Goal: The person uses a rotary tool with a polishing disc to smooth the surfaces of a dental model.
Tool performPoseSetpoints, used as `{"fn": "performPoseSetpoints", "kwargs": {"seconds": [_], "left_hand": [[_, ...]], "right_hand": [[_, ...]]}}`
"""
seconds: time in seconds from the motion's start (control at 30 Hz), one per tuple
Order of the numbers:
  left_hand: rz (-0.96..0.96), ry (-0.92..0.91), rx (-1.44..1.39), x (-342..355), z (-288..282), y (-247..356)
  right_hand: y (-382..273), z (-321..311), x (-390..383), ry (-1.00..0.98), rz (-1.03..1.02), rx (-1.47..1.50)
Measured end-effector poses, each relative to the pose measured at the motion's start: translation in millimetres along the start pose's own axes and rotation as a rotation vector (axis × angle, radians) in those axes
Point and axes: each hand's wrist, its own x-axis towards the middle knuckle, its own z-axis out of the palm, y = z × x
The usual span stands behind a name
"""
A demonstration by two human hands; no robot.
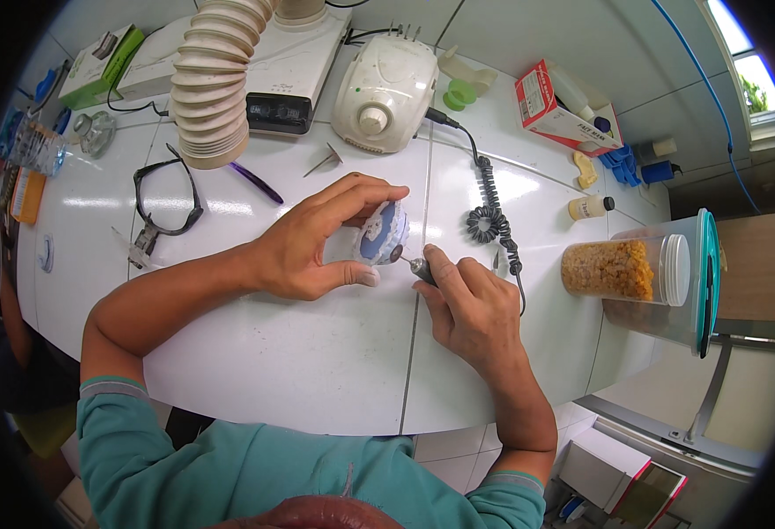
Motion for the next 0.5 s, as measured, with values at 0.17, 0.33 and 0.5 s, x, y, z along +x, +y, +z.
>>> {"fn": "performPoseSetpoints", "kwargs": {"seconds": [0.17,0.33,0.5], "left_hand": [[-0.010,0.010,0.001,-0.2,0.6,0.2],[-0.035,0.020,-0.024,-0.3,0.6,2.1],[-0.059,0.019,-0.015,0.4,0.3,3.1]], "right_hand": [[-0.9,-0.7,0.7,-0.004,-0.001,0.002],[-1.3,-1.4,-0.2,-0.006,-0.010,-0.007],[-0.8,-0.6,-0.6,-0.011,-0.015,-0.019]]}}
